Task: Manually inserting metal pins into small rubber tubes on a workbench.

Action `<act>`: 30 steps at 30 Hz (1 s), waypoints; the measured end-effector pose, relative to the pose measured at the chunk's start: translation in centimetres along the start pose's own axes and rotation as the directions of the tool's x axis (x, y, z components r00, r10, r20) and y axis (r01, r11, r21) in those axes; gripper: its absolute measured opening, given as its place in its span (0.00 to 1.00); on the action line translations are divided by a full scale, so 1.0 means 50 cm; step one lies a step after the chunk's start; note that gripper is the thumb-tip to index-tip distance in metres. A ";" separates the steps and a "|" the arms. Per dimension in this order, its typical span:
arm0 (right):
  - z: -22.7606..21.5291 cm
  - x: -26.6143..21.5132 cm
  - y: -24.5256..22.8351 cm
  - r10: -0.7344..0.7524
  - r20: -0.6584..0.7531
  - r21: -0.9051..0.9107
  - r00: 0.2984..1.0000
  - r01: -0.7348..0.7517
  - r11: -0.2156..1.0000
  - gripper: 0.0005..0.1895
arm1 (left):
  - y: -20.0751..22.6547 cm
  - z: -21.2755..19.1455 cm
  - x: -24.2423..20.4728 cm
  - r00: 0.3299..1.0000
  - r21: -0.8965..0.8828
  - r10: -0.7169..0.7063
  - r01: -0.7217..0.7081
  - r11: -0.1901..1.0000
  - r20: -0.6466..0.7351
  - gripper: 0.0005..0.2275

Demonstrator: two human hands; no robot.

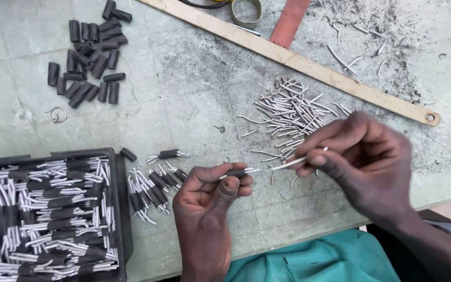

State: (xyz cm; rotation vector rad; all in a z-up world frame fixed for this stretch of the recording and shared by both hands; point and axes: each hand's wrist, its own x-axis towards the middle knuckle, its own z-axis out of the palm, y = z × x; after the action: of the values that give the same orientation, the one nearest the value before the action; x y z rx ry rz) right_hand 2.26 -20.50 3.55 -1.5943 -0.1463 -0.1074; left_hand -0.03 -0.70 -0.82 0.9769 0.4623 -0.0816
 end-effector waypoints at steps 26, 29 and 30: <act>0.084 -0.044 0.024 -0.195 0.046 -0.408 0.980 0.197 0.892 0.11 | -0.027 0.009 -0.027 0.995 0.089 0.080 -0.085 0.992 0.063 0.08; 0.054 -0.019 0.011 -0.090 0.158 -0.374 0.983 0.144 0.916 0.07 | -0.019 0.017 -0.028 0.995 0.153 0.085 -0.093 0.984 0.052 0.08; 0.039 -0.004 0.003 -0.042 0.285 -0.334 0.958 0.140 0.932 0.04 | -0.009 0.018 -0.029 0.994 0.221 0.104 -0.109 0.969 0.034 0.09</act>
State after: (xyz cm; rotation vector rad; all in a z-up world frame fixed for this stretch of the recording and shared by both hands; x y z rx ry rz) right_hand 2.03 -18.57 3.29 -1.9568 -0.4388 0.0181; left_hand -1.16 -1.92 -0.15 1.2186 0.3850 -0.0477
